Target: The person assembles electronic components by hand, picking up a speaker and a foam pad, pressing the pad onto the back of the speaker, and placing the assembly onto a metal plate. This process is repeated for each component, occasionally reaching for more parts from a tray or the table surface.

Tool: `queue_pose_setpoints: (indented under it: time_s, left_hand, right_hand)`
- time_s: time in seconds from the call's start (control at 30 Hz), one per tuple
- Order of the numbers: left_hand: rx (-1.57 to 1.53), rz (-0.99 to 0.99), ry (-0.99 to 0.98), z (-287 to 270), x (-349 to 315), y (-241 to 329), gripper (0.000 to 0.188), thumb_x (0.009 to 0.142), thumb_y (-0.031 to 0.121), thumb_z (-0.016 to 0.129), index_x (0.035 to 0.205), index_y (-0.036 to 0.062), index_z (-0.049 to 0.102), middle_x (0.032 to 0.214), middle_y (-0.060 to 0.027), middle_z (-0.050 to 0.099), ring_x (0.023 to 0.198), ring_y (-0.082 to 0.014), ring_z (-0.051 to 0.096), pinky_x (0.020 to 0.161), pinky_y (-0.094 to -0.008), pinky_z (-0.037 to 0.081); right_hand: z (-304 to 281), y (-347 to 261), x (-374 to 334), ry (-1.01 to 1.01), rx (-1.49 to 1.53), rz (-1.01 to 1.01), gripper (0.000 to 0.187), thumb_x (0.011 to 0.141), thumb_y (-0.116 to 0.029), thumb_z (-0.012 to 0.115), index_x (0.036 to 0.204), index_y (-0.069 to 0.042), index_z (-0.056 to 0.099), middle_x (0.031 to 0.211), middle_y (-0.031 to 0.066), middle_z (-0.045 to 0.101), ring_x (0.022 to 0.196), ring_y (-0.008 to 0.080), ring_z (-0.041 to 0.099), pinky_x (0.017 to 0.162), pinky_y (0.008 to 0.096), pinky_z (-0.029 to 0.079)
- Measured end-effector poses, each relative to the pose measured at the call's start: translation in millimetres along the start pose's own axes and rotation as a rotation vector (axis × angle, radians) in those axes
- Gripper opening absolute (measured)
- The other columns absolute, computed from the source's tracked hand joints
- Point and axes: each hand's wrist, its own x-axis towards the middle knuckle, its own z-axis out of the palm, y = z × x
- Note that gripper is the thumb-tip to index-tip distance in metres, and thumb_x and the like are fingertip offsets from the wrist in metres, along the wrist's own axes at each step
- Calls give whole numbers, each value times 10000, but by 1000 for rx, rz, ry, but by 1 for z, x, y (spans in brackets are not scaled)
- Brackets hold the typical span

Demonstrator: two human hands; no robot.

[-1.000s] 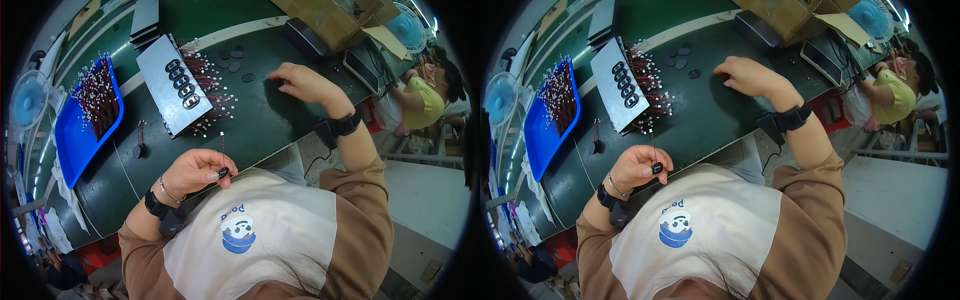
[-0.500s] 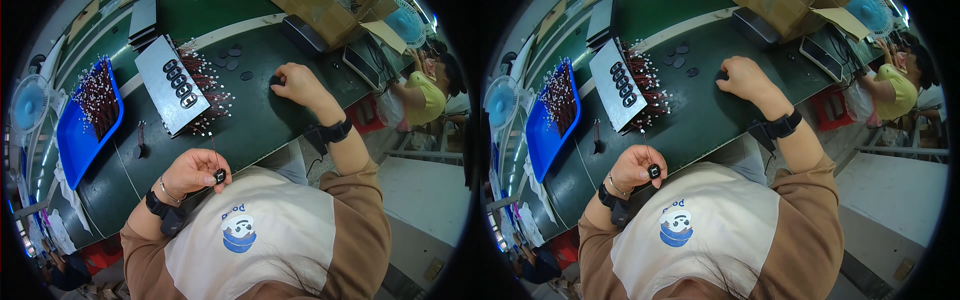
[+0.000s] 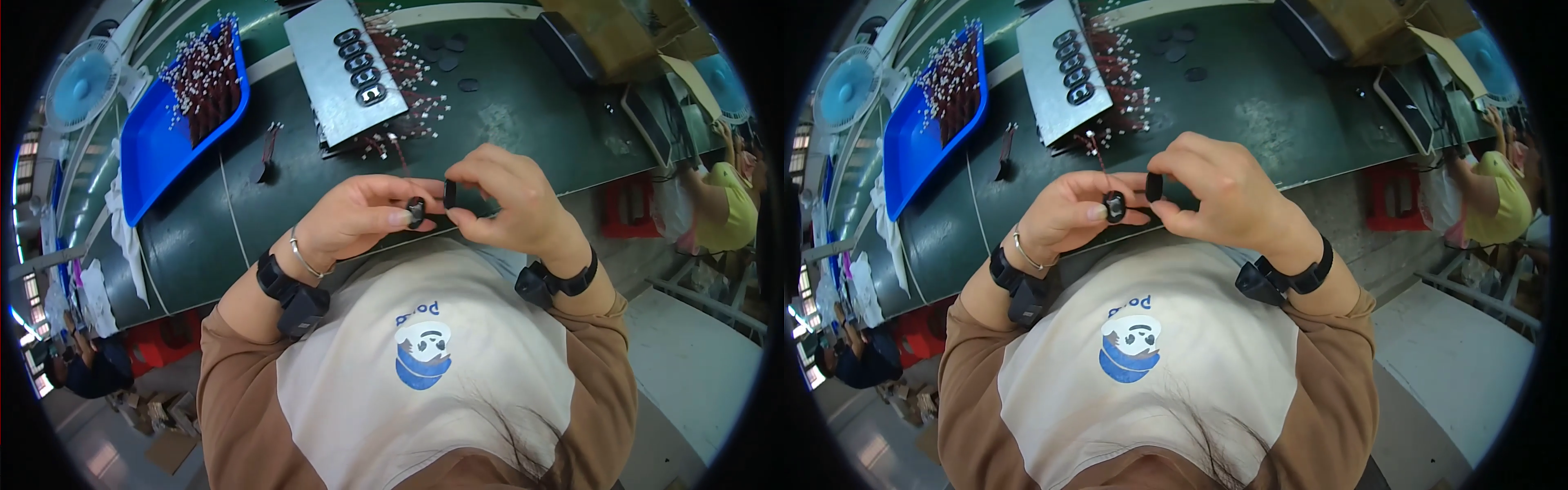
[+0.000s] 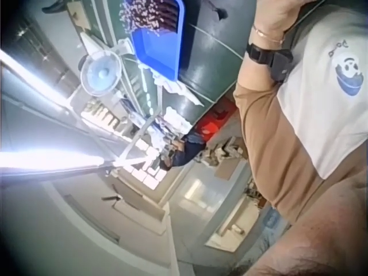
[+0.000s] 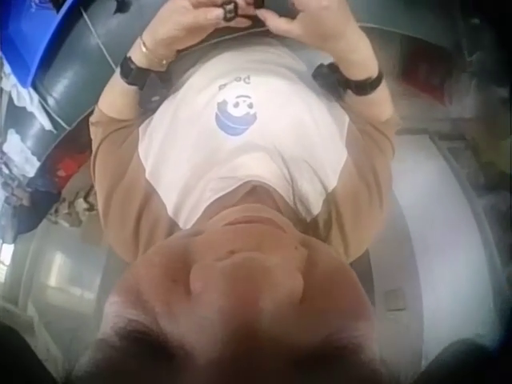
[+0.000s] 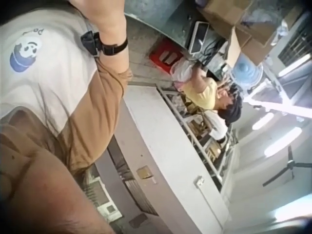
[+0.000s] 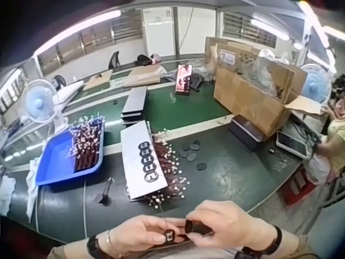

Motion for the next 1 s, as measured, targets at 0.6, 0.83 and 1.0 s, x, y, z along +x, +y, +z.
queue_pose_setpoints:
  time_s: [0.6, 0.83, 1.0]
  left_hand:
    - [129, 8, -23, 1, -4, -20, 282, 780, 47, 668, 1042, -45, 615, 1089, -108, 577, 1003, -178, 545, 926, -287, 405]
    - [-47, 97, 69, 9, -3, -16, 250, 810, 47, 637, 1040, -45, 608, 1011, -114, 606, 954, -175, 575, 876, -313, 474]
    - [-238, 2, 70, -3, -6, -22, 255, 832, 66, 623, 1060, -41, 588, 972, -116, 621, 861, -171, 615, 778, -301, 538]
  right_hand:
    - [14, 2, -19, -26, 23, -93, 391, 570, -38, 780, 936, -8, 644, 790, 86, 544, 640, 181, 575, 542, 262, 469]
    - [14, 4, -24, 40, 146, -47, 397, 600, -65, 785, 964, 3, 644, 828, 92, 565, 677, 168, 561, 566, 252, 457]
    - [19, 5, -29, 87, 381, 81, 395, 649, -69, 773, 1009, 17, 634, 869, 85, 581, 710, 142, 539, 616, 235, 447]
